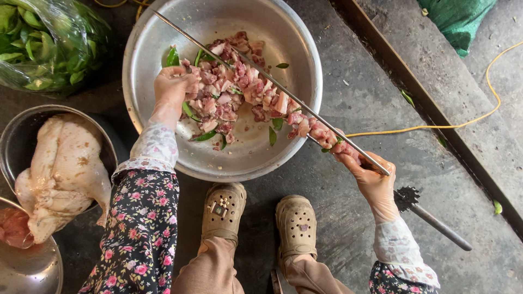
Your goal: The person threads pieces of raw meat and green leaves onto long metal skewers. They pick up individual pieces from a metal bowl and slide them onto the skewers held in the other hand.
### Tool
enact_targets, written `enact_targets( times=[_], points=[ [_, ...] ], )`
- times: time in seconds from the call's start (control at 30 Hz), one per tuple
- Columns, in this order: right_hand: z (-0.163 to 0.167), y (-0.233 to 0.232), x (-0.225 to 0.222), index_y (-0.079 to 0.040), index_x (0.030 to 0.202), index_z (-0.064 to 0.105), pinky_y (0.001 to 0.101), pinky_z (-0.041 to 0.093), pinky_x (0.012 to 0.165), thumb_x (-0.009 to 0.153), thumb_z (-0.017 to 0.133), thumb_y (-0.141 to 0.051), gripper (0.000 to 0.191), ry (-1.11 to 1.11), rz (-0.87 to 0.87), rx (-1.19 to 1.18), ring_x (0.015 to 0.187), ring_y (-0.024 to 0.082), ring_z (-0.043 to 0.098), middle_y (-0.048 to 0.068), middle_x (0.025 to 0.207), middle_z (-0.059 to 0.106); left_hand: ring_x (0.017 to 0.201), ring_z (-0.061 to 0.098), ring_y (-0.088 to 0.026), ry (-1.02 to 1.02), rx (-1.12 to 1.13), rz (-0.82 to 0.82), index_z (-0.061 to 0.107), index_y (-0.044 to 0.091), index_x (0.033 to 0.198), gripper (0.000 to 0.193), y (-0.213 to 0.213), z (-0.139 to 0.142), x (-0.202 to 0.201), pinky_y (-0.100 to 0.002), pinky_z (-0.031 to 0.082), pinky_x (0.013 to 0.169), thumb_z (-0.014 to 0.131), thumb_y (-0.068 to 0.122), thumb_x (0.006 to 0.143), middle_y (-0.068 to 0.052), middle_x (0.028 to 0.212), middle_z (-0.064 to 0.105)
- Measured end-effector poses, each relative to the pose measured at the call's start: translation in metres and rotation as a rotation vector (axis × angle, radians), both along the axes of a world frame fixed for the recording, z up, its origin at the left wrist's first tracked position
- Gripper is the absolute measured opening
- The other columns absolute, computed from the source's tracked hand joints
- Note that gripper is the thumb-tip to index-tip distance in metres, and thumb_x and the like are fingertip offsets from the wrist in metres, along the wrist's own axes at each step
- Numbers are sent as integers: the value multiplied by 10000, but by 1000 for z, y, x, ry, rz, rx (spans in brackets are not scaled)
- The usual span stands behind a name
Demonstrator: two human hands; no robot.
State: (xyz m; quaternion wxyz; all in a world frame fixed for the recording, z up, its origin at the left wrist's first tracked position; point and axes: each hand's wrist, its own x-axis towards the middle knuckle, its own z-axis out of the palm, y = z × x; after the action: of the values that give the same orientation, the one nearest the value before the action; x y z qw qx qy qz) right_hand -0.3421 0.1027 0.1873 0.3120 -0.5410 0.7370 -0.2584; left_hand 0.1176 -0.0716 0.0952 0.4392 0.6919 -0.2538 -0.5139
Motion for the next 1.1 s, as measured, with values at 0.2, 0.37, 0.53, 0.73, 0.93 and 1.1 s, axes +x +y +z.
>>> enact_targets(
  times=[0.2,0.37,0.53,0.73,0.93,1.1],
  points=[
    [-3,-1,-2,13,868,753,261,457,568,851,873,-274,312,115,54,-76,605,89,542,47,663,642,807,756,-163,191,-13,-12,710,-47,1157,232,-15,7,21,-259,689,749,676,-78,930,-131,1021,751],
    [1,-6,-1,-21,988,787,268,531,622,854,842,-252,273,132,126,-112,666,102,665,67,761,727,895,782,-160,160,-115,65,699,-25,1123,252,-40,16,54,-264,648,791,681,-101,884,-100,1044,759],
    [6,-8,2,-55,1055,805,268,568,666,862,826,-258,281,113,127,-98,731,118,726,79,827,777,909,749,-188,175,-262,27,692,-56,1164,232,-61,10,82,-254,663,779,681,-104,938,-120,1072,747],
    [9,-10,6,-53,1021,810,277,568,666,852,839,-273,279,160,131,-89,731,134,738,90,826,775,932,784,-162,176,-343,129,674,-87,1053,186,-70,16,84,-273,614,698,658,-175,889,-127,1027,759],
    [12,-7,6,-45,1007,807,287,562,660,853,837,-270,275,178,145,-110,720,145,732,103,808,764,826,715,-111,-60,-353,33,781,-31,1050,148,-64,29,74,-208,569,694,655,-62,979,-72,934,764],
    [11,-4,7,-53,1003,809,287,558,637,856,834,-272,265,158,109,-84,704,147,735,102,812,768,780,701,-110,-87,-390,27,785,-51,1070,157,-62,37,68,-217,536,663,715,-82,933,-86,919,766]
  ],
)
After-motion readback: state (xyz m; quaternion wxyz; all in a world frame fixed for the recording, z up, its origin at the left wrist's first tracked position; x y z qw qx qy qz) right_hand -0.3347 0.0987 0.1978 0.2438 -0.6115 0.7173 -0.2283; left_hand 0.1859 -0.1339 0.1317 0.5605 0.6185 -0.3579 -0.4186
